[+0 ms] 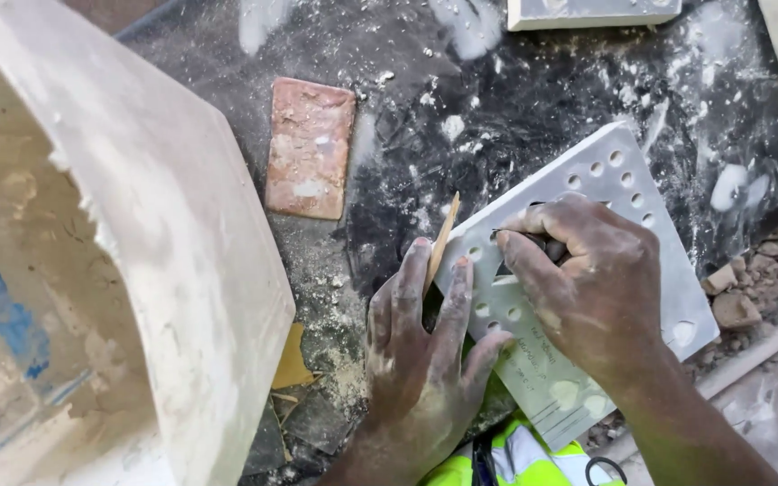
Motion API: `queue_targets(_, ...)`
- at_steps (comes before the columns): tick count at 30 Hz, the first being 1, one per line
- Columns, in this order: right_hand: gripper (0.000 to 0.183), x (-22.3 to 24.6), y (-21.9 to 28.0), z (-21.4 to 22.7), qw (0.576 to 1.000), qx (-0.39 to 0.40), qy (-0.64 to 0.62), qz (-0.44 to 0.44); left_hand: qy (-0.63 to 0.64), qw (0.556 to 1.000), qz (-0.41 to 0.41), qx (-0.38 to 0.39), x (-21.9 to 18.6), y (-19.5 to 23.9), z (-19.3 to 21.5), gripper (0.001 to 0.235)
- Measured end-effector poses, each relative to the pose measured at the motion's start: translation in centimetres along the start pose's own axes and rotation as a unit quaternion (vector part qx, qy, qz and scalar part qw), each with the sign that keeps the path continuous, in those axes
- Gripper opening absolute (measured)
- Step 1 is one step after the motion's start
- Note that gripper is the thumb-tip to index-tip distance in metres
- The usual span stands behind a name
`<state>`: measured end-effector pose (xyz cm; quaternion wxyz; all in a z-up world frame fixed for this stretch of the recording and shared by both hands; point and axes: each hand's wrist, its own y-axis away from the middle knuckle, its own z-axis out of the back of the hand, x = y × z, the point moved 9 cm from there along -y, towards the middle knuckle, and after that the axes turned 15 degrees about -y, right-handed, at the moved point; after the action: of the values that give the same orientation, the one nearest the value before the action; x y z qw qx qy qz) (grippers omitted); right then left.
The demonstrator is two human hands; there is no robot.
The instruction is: Using a small wooden stick to clear debris from holes in a decorative plaque and wiping the surface clean.
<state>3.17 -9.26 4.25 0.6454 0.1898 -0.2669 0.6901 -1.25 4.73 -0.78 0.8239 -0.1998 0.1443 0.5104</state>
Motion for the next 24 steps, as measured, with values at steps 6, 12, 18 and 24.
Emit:
queue_targets(6,0.012,-0.2,0.0,-0.1,0.999,-0.014,-0.026,-0.032,-0.031,0.999,-0.012,0.014,-0.2,0.0,-0.7,0.085)
queue_targets(12,0.012,0.3,0.4,-0.1,0.999,-0.034,-0.021,-0.032,0.009,0.999,0.011,0.046,-0.3,0.0,-1.2,0.083)
queue_targets(18,0.014,-2.3,1.1,2.0,0.985,-0.073,-0.082,-0.134,-0.001,0.999,0.037,0.023,-0.3,-0.5,0.2,0.076)
queue_targets(24,0.008,-0.9,1.5,2.2,0.983,-0.076,-0.140,-0.088,0.008,0.999,0.041,-0.033,-0.4,-0.7,0.5,0.075)
